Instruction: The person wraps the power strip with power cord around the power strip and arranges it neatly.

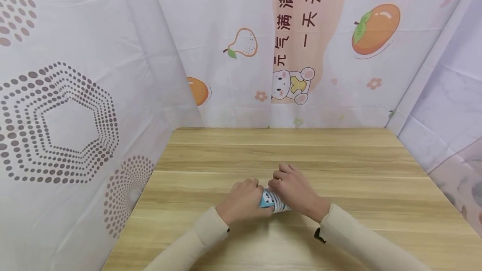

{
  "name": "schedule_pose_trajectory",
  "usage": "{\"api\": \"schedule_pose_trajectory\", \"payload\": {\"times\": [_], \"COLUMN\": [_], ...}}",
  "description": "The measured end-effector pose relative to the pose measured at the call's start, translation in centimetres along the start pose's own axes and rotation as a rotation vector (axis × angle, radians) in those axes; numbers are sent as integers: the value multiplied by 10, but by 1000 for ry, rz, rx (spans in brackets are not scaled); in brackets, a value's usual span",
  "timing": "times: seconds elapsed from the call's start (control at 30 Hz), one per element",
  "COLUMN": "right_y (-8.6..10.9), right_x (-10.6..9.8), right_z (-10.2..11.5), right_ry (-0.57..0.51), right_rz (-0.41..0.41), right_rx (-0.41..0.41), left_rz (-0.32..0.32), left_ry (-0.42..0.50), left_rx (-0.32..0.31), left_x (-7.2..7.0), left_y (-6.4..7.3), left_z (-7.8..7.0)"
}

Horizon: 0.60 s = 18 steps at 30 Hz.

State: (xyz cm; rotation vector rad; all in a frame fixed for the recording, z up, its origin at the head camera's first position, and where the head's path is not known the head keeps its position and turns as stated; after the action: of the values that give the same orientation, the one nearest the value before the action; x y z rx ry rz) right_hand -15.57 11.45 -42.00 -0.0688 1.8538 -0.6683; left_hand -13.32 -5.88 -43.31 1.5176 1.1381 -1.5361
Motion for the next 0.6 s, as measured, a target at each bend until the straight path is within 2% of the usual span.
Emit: {"api": "schedule_pose_trajectory", "payload": {"times": [0.13,0.27,0.43,0.6], "right_y": [-3,-5,-8,-7], "right_x": [-3,-5,-6,0], "right_z": [4,5,6,9], "right_ry": [20,-27,-106,-133], "right_rz": [35,46,-16,-85], "right_rx": [28,97,219,324], "left_rz": [-76,-157,-251,-278], "left_ry": [-26,-51,-102,-97], "left_rx": [-10,-1,18,45], "left_x": [1,2,9,18], "left_y": [-2,-5,-12,-20], "left_z": [0,1,5,11]}}
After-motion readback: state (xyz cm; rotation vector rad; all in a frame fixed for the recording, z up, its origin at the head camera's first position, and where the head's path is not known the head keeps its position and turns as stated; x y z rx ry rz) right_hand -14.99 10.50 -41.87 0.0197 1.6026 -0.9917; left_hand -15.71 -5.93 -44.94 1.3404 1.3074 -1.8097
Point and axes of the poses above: each hand's wrist, its own y-axis away from the middle knuckle, its own x-axis out of the palm, z = x × y, the point moved 2 cm from there along -y, towards the middle knuckle, and after that the axes turned 13 degrees about -x, right-handed, at the moved point
